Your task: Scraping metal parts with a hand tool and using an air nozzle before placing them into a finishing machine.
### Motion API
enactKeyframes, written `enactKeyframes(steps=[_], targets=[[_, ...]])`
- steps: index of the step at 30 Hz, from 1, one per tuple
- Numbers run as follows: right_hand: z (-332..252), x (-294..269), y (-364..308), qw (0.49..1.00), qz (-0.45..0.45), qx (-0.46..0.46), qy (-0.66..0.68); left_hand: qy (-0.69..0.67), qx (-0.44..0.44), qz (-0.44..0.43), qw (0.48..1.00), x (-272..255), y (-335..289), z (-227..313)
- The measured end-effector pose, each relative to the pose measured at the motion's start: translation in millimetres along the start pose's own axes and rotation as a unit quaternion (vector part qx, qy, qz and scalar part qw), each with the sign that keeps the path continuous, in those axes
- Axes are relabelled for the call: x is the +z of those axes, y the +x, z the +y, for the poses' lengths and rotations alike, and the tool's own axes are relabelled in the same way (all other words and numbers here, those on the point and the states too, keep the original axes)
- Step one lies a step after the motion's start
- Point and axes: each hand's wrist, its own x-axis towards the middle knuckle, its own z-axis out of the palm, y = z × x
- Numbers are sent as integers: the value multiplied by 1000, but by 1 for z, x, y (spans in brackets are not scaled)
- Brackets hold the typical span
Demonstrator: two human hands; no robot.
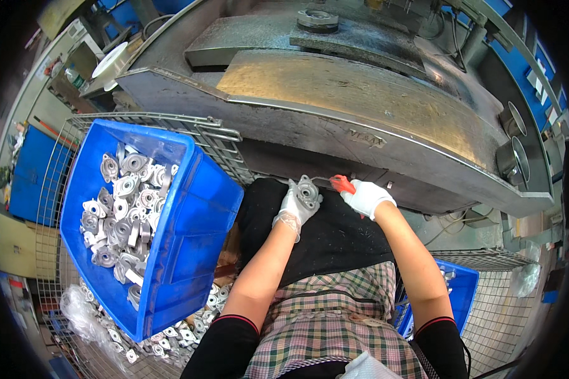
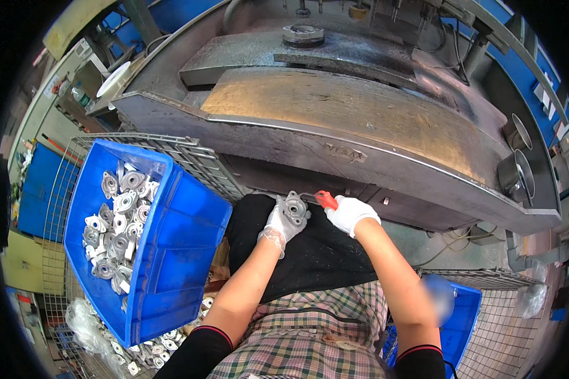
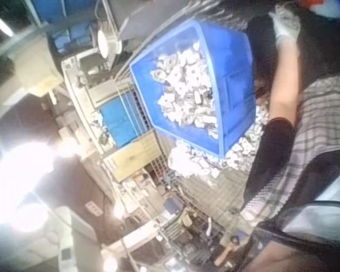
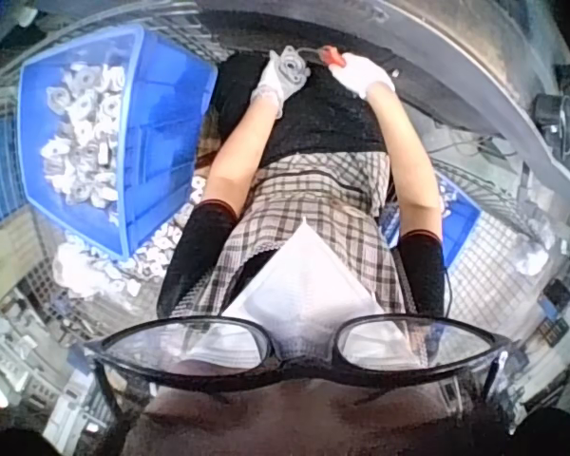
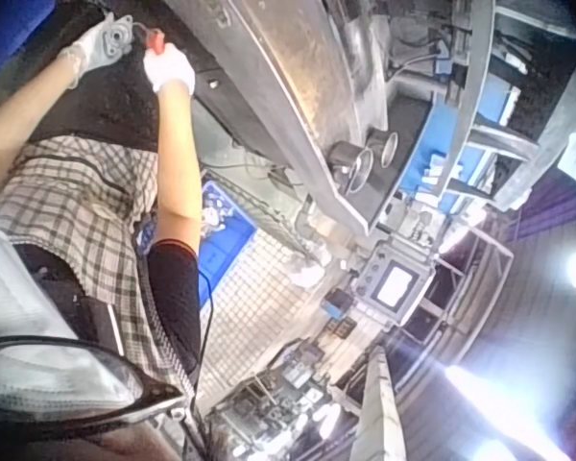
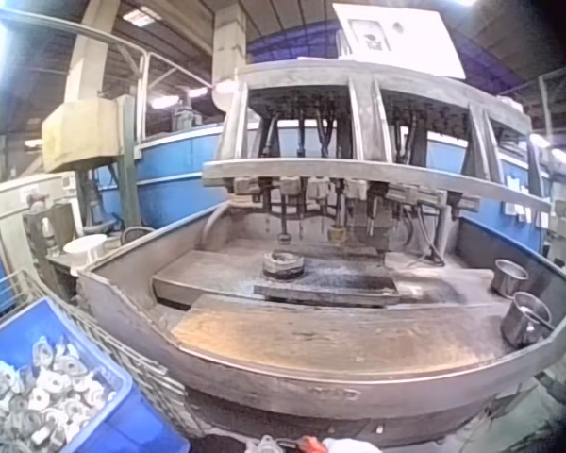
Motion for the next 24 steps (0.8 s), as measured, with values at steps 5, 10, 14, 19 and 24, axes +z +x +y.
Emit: enactKeyframes(steps=[5,10,14,19,24], targets=[[11,1,1,1000,9,8,9,-56,-64,16,996,25,-8,0],[11,0,-2,1000,6,10,22,-25,-45,-13,999,6,7,-4],[3,1,1,1000,-5,2,16,73,19,-19,997,-7,6,-2],[21,8,4,999,12,18,37,-59,-106,26,992,85,-37,-8],[-13,8,2,1000,-1,-30,1,271,142,-140,942,-15,1,-6]])
